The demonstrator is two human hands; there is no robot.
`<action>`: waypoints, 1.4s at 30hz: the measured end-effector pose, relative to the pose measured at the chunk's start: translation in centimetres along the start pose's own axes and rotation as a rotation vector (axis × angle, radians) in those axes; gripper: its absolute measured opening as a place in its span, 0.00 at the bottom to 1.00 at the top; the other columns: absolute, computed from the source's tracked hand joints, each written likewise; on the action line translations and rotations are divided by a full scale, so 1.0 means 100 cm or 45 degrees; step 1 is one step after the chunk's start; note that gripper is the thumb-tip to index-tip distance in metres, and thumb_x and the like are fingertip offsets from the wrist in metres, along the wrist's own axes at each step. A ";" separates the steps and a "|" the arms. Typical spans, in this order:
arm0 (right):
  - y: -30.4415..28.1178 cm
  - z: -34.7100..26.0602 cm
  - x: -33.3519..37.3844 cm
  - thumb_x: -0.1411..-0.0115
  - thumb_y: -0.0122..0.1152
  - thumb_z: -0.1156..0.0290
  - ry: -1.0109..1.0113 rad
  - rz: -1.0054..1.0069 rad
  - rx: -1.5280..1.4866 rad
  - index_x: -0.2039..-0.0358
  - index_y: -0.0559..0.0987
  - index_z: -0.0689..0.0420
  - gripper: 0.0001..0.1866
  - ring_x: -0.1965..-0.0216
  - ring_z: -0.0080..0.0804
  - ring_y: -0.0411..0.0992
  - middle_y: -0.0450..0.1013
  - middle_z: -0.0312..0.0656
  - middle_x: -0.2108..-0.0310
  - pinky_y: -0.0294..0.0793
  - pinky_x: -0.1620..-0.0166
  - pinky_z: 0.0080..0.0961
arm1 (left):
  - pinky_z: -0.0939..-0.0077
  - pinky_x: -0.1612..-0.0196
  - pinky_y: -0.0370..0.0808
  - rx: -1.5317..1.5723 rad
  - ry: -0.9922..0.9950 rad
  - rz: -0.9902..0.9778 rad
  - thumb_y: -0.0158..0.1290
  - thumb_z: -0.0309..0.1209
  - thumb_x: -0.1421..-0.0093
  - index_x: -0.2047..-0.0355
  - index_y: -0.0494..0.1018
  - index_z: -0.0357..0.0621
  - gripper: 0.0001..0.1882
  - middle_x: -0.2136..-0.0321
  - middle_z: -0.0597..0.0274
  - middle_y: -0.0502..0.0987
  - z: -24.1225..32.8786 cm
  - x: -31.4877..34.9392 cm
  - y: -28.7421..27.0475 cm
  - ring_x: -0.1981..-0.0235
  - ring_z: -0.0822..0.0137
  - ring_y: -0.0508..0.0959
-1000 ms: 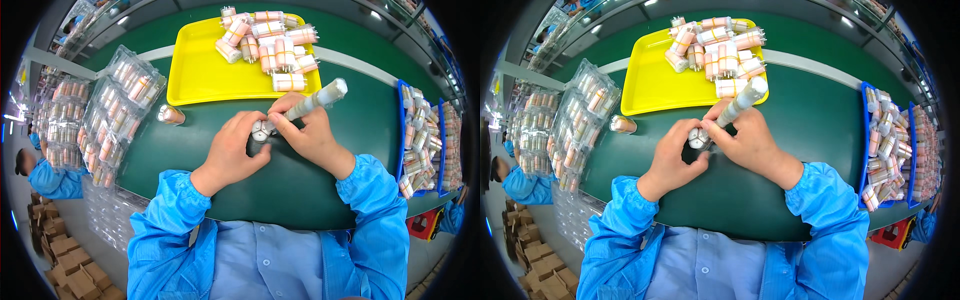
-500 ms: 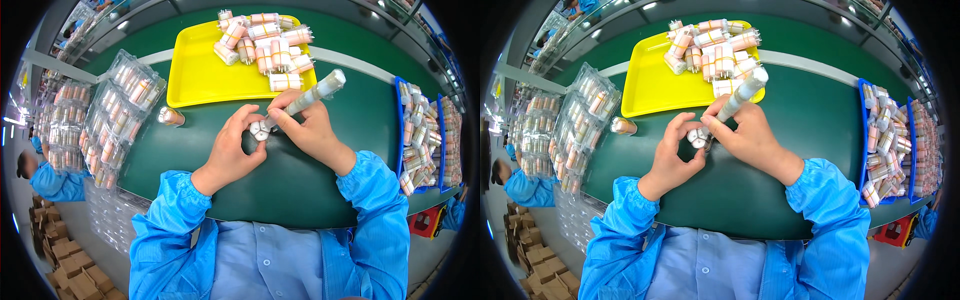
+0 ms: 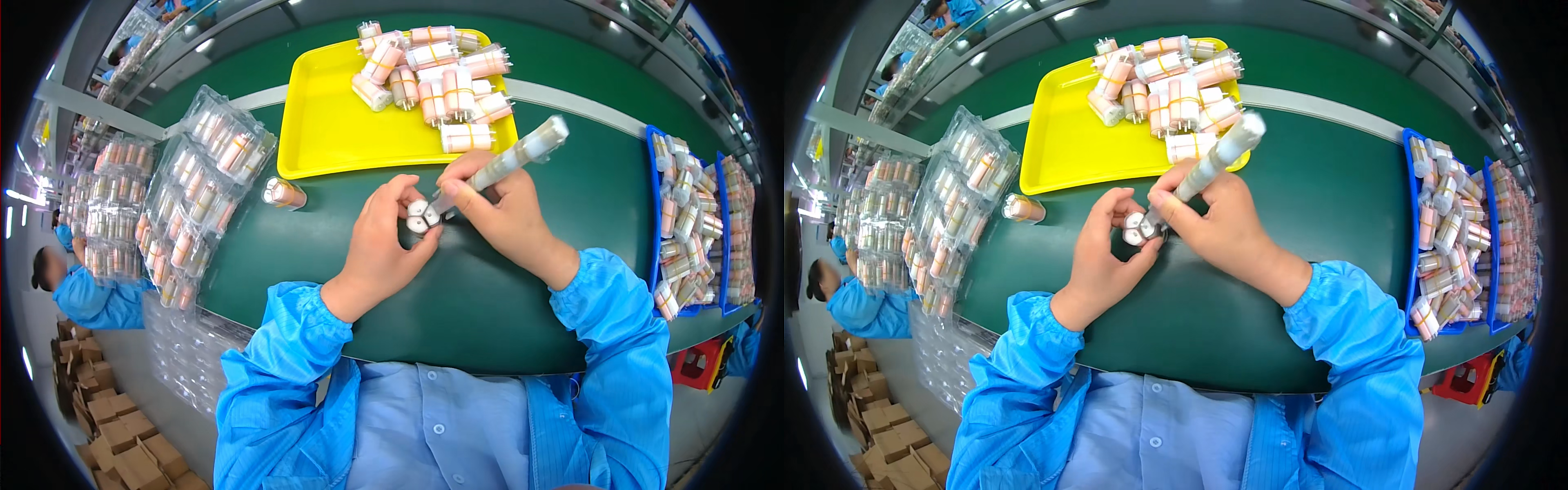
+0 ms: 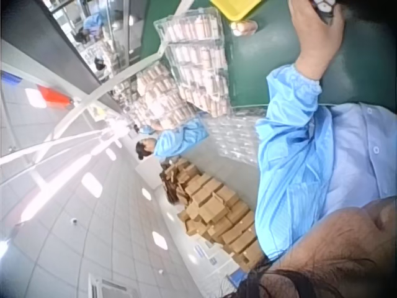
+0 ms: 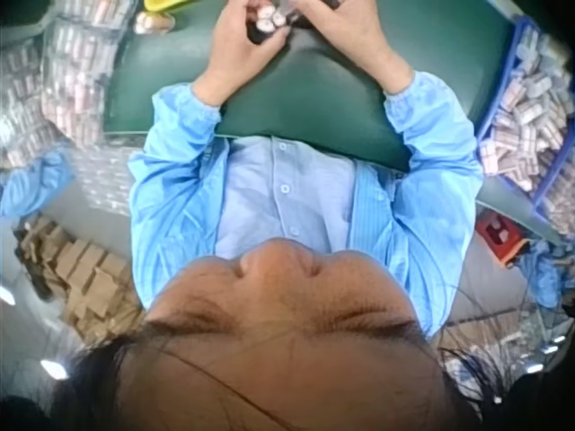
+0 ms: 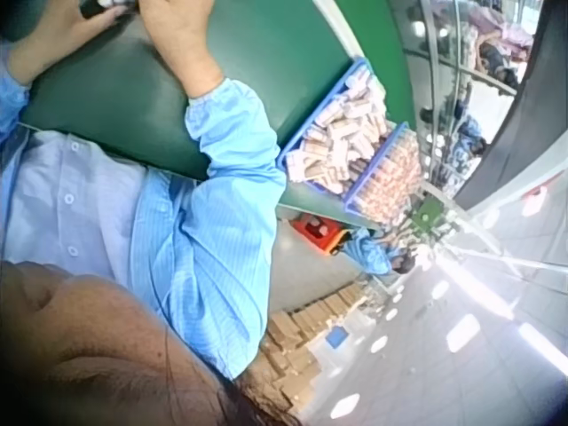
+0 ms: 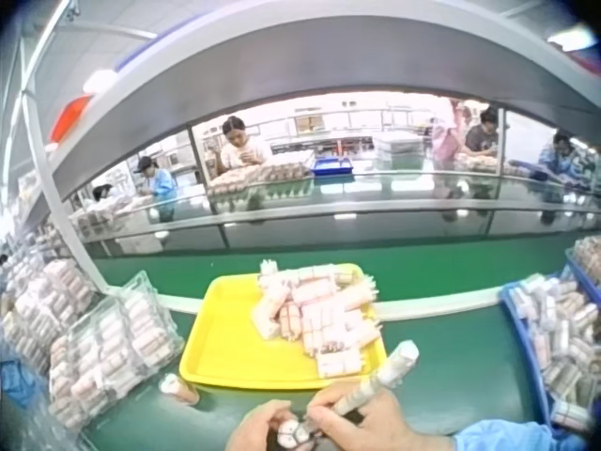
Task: The recorder is assembling small white cylindrical components at a production line station.
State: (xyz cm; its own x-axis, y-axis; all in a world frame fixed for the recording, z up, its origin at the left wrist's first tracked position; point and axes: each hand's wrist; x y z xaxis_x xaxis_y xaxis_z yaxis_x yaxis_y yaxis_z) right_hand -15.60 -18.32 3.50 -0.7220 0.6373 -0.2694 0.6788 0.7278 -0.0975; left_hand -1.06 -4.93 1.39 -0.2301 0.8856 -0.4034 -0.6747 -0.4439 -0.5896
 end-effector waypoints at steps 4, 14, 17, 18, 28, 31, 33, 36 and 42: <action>-0.001 -0.001 -0.002 0.38 0.64 0.74 -0.091 0.006 0.046 0.65 0.80 0.61 0.05 0.65 0.28 0.77 0.78 0.40 0.68 0.75 0.60 0.28 | 0.65 0.50 0.77 0.248 -0.020 -0.053 0.60 0.17 0.50 0.39 0.60 0.38 0.37 0.53 0.49 0.76 -0.004 0.003 0.000 0.53 0.53 0.79; -0.001 0.006 -0.003 0.39 0.64 0.73 -0.102 -0.043 0.173 0.66 0.80 0.61 0.05 0.65 0.31 0.77 0.79 0.42 0.68 0.75 0.61 0.29 | 0.64 0.49 0.77 0.193 -0.041 -0.146 0.62 0.19 0.49 0.36 0.58 0.39 0.40 0.53 0.48 0.76 0.002 0.000 -0.003 0.53 0.52 0.79; 0.000 0.007 0.000 0.39 0.64 0.74 -0.049 -0.044 0.166 0.66 0.80 0.62 0.05 0.65 0.31 0.77 0.79 0.42 0.68 0.75 0.61 0.30 | 0.64 0.52 0.77 0.128 0.002 -0.027 0.68 0.25 0.49 0.40 0.61 0.39 0.38 0.58 0.50 0.75 0.003 0.000 0.001 0.57 0.53 0.79; 0.001 0.007 0.000 0.39 0.64 0.74 -0.058 -0.044 0.175 0.66 0.80 0.62 0.05 0.65 0.31 0.77 0.79 0.42 0.68 0.75 0.61 0.30 | 0.64 0.53 0.77 0.129 -0.061 -0.035 0.69 0.26 0.49 0.42 0.63 0.39 0.37 0.59 0.51 0.75 0.001 0.002 0.002 0.58 0.53 0.79; 0.000 0.009 0.002 0.37 0.64 0.74 -0.057 0.063 0.075 0.66 0.80 0.60 0.04 0.66 0.25 0.76 0.78 0.39 0.68 0.75 0.61 0.26 | 0.67 0.50 0.75 -0.186 -0.150 0.287 0.64 0.21 0.45 0.48 0.73 0.40 0.24 0.55 0.57 0.74 0.000 0.030 -0.034 0.53 0.57 0.78; 0.005 0.015 0.006 0.37 0.65 0.74 -0.088 0.029 0.149 0.66 0.80 0.61 0.04 0.68 0.25 0.75 0.78 0.38 0.69 0.74 0.62 0.25 | 0.73 0.51 0.75 -0.387 -0.232 0.539 0.62 0.19 0.43 0.44 0.73 0.40 0.25 0.50 0.57 0.71 -0.020 0.053 -0.068 0.50 0.64 0.75; 0.007 0.017 0.007 0.37 0.65 0.74 -0.037 0.016 0.142 0.66 0.80 0.61 0.04 0.68 0.26 0.75 0.77 0.38 0.70 0.74 0.63 0.25 | 0.73 0.51 0.76 -0.470 -0.341 0.563 0.62 0.19 0.43 0.43 0.71 0.40 0.26 0.50 0.56 0.71 -0.033 0.061 -0.086 0.50 0.64 0.75; 0.009 0.013 0.008 0.37 0.65 0.73 -0.011 0.020 0.113 0.66 0.80 0.61 0.04 0.68 0.26 0.75 0.77 0.38 0.70 0.74 0.63 0.25 | 0.68 0.49 0.74 -0.386 -0.391 0.626 0.62 0.19 0.43 0.42 0.70 0.38 0.28 0.50 0.54 0.71 -0.045 0.060 -0.093 0.51 0.59 0.75; 0.008 0.029 0.011 0.39 0.67 0.71 -0.059 -0.056 0.254 0.67 0.80 0.60 0.07 0.71 0.32 0.76 0.77 0.41 0.72 0.74 0.65 0.29 | 0.57 0.47 0.71 -0.890 0.151 0.571 0.62 0.19 0.44 0.44 0.70 0.36 0.26 0.54 0.48 0.73 -0.007 0.013 -0.071 0.53 0.48 0.74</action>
State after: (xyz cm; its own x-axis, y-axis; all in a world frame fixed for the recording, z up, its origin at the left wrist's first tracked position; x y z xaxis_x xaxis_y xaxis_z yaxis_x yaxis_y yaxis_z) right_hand -15.41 -17.77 0.33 -0.7476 0.5903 -0.3043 0.6633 0.6871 -0.2966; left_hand 3.95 -0.73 4.58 -0.2715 0.6023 -0.7507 0.0619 -0.7675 -0.6381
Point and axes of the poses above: each hand's wrist, its own x-axis away from the middle knuckle, its own y-axis out of the palm, z = x × y
